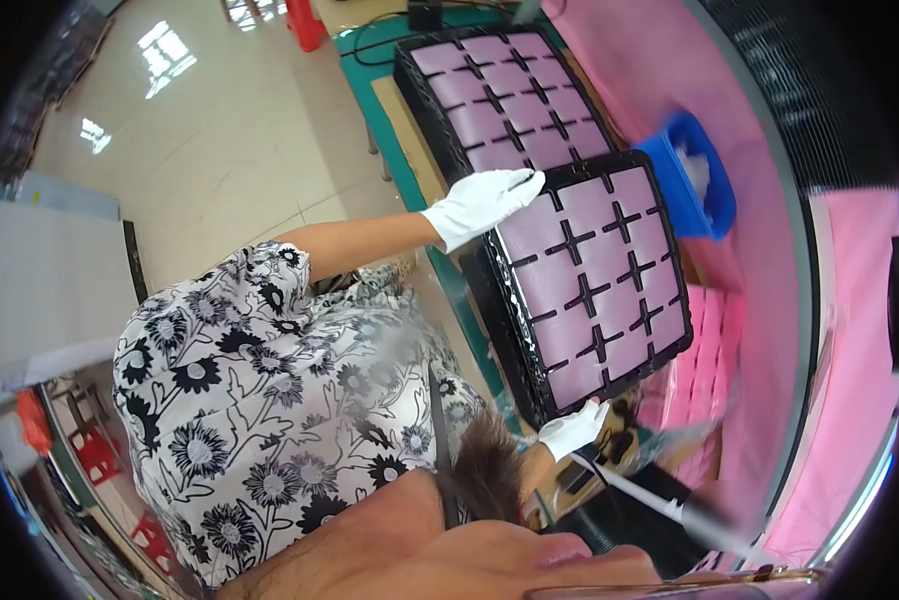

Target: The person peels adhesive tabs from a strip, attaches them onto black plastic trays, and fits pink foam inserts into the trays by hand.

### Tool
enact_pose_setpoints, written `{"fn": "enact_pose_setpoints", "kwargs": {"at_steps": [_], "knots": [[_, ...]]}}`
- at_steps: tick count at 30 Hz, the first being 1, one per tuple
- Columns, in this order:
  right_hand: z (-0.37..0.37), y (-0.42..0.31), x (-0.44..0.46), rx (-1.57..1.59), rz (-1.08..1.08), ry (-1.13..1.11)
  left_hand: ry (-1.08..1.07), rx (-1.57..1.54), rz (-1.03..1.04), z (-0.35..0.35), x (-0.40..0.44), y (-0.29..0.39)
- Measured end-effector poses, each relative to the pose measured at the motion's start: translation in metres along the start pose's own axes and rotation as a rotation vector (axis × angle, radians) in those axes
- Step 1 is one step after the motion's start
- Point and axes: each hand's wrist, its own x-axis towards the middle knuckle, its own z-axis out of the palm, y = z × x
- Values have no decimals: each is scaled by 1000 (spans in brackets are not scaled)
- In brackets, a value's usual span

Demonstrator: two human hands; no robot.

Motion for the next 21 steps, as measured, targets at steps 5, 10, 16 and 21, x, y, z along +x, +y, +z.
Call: {"fn": "enact_pose_setpoints", "kwargs": {"at_steps": [5,10,16,21], "knots": [[81,-1,7,-283,-425,-271,179,362,206,-78,59,-48],[186,-4,-8,-212,-446,-430,220,259,5,-144,119,-126],[263,-11,-24,-288,-231,-401,279,-42,-93,-178,111,-90],[251,-5,-39,-337,-245,-357,276,-53,-125,-180,129,-120]]}}
